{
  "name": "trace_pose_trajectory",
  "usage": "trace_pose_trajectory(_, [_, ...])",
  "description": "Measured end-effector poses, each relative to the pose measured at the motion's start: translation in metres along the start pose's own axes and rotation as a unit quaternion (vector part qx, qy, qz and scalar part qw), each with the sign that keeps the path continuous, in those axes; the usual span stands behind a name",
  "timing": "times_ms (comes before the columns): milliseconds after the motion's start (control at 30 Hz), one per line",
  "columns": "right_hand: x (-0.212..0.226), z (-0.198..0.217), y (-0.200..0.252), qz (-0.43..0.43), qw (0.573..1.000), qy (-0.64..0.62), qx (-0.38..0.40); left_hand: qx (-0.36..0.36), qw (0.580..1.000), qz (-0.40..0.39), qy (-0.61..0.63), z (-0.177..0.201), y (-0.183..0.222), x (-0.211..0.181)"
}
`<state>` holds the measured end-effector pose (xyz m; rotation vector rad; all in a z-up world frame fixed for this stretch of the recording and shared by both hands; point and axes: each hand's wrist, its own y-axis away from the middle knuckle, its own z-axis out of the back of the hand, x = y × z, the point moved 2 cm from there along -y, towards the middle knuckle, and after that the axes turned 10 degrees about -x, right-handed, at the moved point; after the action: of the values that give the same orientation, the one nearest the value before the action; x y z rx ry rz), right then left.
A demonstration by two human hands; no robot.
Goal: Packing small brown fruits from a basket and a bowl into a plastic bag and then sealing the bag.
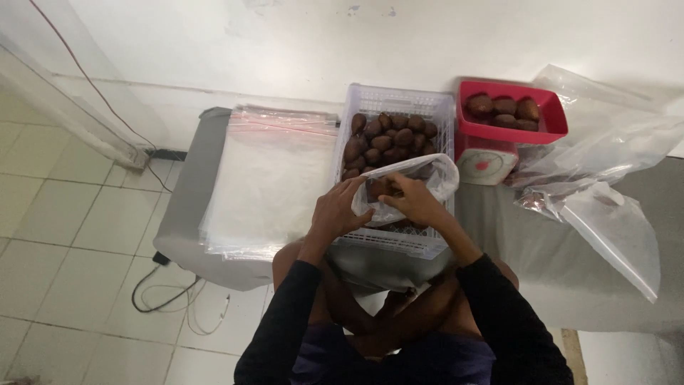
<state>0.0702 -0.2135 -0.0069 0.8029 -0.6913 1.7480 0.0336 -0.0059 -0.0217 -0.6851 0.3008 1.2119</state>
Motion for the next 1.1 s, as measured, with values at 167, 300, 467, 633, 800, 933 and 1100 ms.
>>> trace_pose_trajectory(167, [0.003,-0.013,-0.011,0.038,0.997,0.054,0.03,-0.014,1.0,-0.026,0.005,0.005,-0.001,-0.005])
trace_pose_trajectory(300, [-0.006,-0.022,-0.021,-0.001,0.997,0.035,0.068,-0.03,0.999,-0.034,0.0,-0.002,0.001,0.003])
trace_pose_trajectory(467, [-0.002,-0.039,-0.031,-0.017,0.994,0.031,0.102,-0.032,0.999,-0.04,0.007,0.002,0.001,-0.001])
trace_pose_trajectory(633, [-0.017,-0.05,-0.037,-0.024,0.988,0.11,0.109,-0.049,0.998,-0.046,0.021,-0.001,0.0,0.001])
trace_pose_trajectory(800, [-0.058,-0.063,-0.044,0.018,0.991,0.028,0.131,-0.039,0.999,-0.028,0.004,-0.002,0.001,0.0])
trace_pose_trajectory(933, [-0.005,-0.031,-0.025,0.013,0.992,0.023,0.127,-0.036,0.999,-0.017,0.006,-0.001,0.0,0.001])
trace_pose_trajectory(1100, [0.039,0.02,-0.006,0.097,0.992,-0.037,0.075,0.019,1.0,0.005,0.015,0.008,0.001,-0.004])
